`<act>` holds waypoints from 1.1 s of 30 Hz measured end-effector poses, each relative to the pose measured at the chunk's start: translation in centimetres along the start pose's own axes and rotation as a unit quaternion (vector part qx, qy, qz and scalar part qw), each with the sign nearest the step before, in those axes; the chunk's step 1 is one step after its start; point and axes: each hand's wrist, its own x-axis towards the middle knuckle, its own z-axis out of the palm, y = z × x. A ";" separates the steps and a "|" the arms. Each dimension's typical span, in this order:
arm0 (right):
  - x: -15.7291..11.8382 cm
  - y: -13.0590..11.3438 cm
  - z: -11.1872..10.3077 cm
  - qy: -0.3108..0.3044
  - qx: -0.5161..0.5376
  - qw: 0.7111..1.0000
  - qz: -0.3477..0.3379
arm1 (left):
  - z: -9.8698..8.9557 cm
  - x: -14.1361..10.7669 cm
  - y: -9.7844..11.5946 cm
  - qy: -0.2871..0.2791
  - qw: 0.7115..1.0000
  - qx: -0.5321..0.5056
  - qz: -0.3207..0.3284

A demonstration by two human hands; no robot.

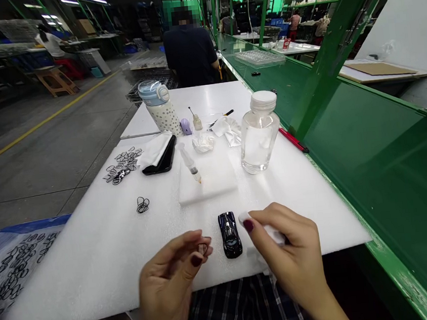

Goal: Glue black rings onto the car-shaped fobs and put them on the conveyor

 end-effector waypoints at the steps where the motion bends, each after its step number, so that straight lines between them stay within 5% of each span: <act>1: 0.0 0.6 -0.2 -0.021 -0.008 0.999 0.030 | -0.1 0.1 0.1 0.014 0.996 0.081 0.043; 3: -0.1 1.8 -0.4 -0.071 -0.039 0.994 0.068 | -0.3 0.4 0.1 0.017 0.958 0.246 0.146; 6: -0.4 2.8 -0.2 -0.094 -0.096 0.989 0.053 | 0.2 0.8 -0.4 -0.026 0.865 0.412 0.286; 10: -0.5 2.6 0.1 -0.119 -0.112 0.986 0.045 | 1.3 0.9 -1.3 -0.072 0.811 0.468 0.344; 22: -0.2 2.3 0.1 -0.167 -0.104 0.979 0.059 | 0.8 1.3 -0.9 -0.047 0.846 0.488 0.210; 33: -0.2 2.2 0.2 -0.158 -0.114 0.979 0.053 | 0.9 1.5 -0.5 -0.052 0.864 0.473 0.162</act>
